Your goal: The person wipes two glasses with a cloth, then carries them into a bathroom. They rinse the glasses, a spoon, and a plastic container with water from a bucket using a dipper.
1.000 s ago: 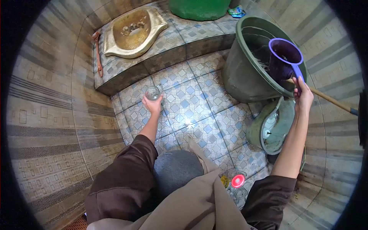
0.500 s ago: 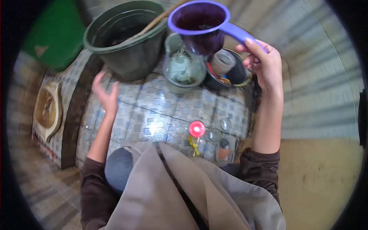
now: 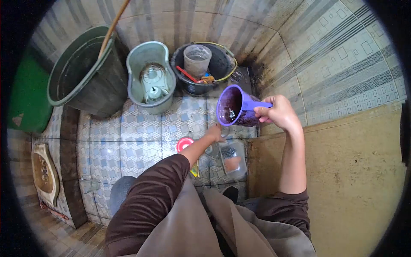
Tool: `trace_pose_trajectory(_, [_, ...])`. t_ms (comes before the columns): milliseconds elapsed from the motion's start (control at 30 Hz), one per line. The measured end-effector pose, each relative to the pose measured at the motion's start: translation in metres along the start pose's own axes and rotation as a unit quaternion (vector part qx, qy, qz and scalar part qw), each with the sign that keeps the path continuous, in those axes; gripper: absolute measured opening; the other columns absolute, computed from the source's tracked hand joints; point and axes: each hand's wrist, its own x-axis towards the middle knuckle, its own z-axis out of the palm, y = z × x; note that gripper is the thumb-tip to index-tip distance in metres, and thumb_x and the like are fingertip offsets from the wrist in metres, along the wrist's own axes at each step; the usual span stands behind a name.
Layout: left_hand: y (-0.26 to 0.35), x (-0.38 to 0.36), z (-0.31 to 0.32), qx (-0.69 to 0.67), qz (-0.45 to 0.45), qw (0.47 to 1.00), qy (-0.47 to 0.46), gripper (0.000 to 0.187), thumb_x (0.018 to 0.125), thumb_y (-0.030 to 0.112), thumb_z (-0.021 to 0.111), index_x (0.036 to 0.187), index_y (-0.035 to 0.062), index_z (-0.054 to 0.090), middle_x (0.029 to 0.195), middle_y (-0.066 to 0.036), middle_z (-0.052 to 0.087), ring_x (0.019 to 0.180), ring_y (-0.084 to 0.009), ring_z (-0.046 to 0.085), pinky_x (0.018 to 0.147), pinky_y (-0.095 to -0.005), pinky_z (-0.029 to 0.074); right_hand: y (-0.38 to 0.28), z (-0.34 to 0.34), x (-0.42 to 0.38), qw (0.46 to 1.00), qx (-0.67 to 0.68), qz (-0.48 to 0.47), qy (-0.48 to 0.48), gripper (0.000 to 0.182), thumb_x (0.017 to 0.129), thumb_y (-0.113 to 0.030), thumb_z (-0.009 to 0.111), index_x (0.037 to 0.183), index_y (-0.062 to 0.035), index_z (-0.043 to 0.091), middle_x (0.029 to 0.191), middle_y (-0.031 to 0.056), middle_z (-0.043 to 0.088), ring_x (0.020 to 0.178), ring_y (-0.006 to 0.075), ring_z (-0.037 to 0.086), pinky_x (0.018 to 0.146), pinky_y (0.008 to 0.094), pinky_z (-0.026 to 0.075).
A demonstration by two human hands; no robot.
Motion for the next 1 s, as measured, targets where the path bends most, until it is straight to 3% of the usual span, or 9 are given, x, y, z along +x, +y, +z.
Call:
trace_pose_trajectory(67, [0.016,-0.005,-0.012,0.031,-0.088,0.990,-0.106,0.079,0.055,0.035,0.072,0.115,-0.0002,0.035,0.118,-0.021,0.038,0.106,-0.0367,0.041,0.085,-0.0372,0.040,0.018,0.002,0.004,0.997,-0.078,0.021,-0.012,0.015,0.070,-0.011,0.063,0.070,0.0036,0.060,0.064,0.0076,0.060,0.054,0.0102,0.057,0.049,0.0214,0.044])
trace_pose_trajectory(233, [0.019,0.006,-0.031,0.013,-0.044,0.996,-0.073,0.086,0.041,0.026,0.079,0.111,0.0025,0.036,0.102,-0.018,0.052,0.093,-0.0312,0.052,0.079,-0.0355,0.044,0.050,0.011,0.011,0.985,-0.169,0.046,-0.003,0.013,0.066,-0.013,0.065,0.070,-0.0006,0.062,0.057,0.0092,0.060,0.055,0.0143,0.060,0.054,0.0269,0.045])
trace_pose_trajectory(433, [-0.010,0.015,-0.040,-0.189,-0.060,0.979,0.048,0.080,0.042,0.030,0.079,0.106,0.0023,0.039,0.094,-0.015,0.056,0.088,-0.0281,0.055,0.077,-0.0341,0.044,0.052,0.004,0.011,0.987,-0.142,0.068,0.003,0.014,0.066,-0.013,0.065,0.072,0.0003,0.062,0.058,0.0095,0.060,0.055,0.0143,0.060,0.053,0.0267,0.045])
trace_pose_trajectory(533, [-0.030,0.025,-0.040,-0.400,0.002,0.915,0.055,0.066,0.057,0.034,0.072,0.106,0.0038,0.041,0.097,-0.008,0.054,0.086,-0.0228,0.055,0.077,-0.0306,0.044,0.049,0.000,0.011,0.989,-0.133,0.063,0.020,0.019,0.064,-0.014,0.066,0.076,0.0004,0.063,0.056,0.0108,0.059,0.051,0.0164,0.059,0.052,0.0287,0.045])
trace_pose_trajectory(600, [-0.032,0.029,-0.041,-0.704,-0.114,0.698,-0.058,0.056,0.068,0.032,0.064,0.109,0.0035,0.040,0.099,-0.008,0.053,0.087,-0.0219,0.054,0.078,-0.0315,0.045,0.042,-0.003,0.008,0.990,-0.129,0.051,0.024,0.017,0.065,-0.013,0.065,0.075,0.0010,0.063,0.057,0.0105,0.060,0.052,0.0151,0.059,0.051,0.0278,0.045])
trace_pose_trajectory(633, [-0.034,0.033,-0.040,-0.757,-0.111,0.636,-0.096,0.051,0.075,0.034,0.058,0.113,0.0060,0.039,0.102,-0.009,0.052,0.092,-0.0215,0.052,0.080,-0.0340,0.044,0.036,-0.005,0.006,0.991,-0.123,0.038,0.028,0.015,0.067,-0.012,0.064,0.074,0.0016,0.063,0.058,0.0103,0.060,0.052,0.0138,0.059,0.050,0.0269,0.045])
trace_pose_trajectory(767, [-0.010,0.031,-0.054,-0.786,-0.156,0.594,-0.076,0.057,0.075,0.046,0.050,0.117,0.0095,0.038,0.111,-0.009,0.047,0.096,-0.0213,0.051,0.078,-0.0333,0.045,0.020,-0.003,0.001,0.988,-0.139,0.041,0.052,0.015,0.067,-0.010,0.063,0.075,0.0019,0.062,0.058,0.0103,0.060,0.052,0.0140,0.059,0.052,0.0268,0.045])
trace_pose_trajectory(867, [0.007,0.024,-0.072,-0.832,-0.148,0.523,-0.109,0.063,0.074,0.049,0.050,0.117,0.0055,0.038,0.114,-0.012,0.045,0.099,-0.0241,0.050,0.082,-0.0352,0.042,0.029,0.002,0.005,0.976,-0.186,-0.031,0.111,0.022,0.062,-0.014,0.067,0.077,0.0010,0.062,0.066,0.0191,0.058,0.064,0.0279,0.060,0.061,0.0342,0.045])
trace_pose_trajectory(1000, [0.015,0.025,-0.085,-0.799,-0.218,0.551,-0.106,0.068,0.067,0.043,0.063,0.116,0.0040,0.038,0.113,-0.011,0.046,0.098,-0.0241,0.050,0.084,-0.0338,0.040,0.016,0.003,0.001,0.974,-0.178,-0.029,0.136,0.023,0.061,-0.014,0.068,0.079,-0.0009,0.062,0.071,0.0213,0.057,0.071,0.0322,0.058,0.065,0.0367,0.045])
